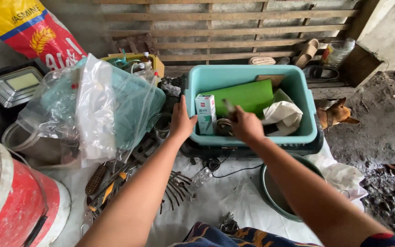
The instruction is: Organizing and sorting various household and hardware items into storage containers.
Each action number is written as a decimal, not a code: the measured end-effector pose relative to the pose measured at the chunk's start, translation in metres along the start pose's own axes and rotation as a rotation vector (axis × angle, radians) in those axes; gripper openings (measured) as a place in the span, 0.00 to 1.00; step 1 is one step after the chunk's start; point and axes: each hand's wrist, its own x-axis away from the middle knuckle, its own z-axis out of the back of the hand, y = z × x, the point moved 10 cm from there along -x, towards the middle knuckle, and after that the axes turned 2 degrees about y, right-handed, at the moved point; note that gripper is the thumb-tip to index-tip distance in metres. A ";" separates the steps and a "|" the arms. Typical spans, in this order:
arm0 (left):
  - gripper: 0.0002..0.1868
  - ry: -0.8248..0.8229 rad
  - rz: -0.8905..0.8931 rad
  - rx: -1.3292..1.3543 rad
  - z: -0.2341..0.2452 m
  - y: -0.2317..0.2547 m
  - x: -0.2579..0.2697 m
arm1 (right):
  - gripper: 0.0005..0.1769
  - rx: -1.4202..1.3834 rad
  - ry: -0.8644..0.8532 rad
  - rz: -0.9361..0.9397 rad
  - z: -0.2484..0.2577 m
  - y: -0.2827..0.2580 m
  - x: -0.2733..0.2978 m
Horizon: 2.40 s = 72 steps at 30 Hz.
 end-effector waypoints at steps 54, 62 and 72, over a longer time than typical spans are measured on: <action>0.13 -0.084 0.563 0.869 0.025 -0.058 0.029 | 0.20 -0.128 0.551 -0.160 0.114 0.062 -0.030; 0.24 -0.020 0.601 1.168 0.007 -0.100 0.017 | 0.13 -0.678 0.661 -0.097 0.151 0.055 -0.021; 0.59 0.248 0.489 1.540 0.126 -0.074 0.047 | 0.10 -1.161 0.122 0.155 0.053 -0.065 -0.007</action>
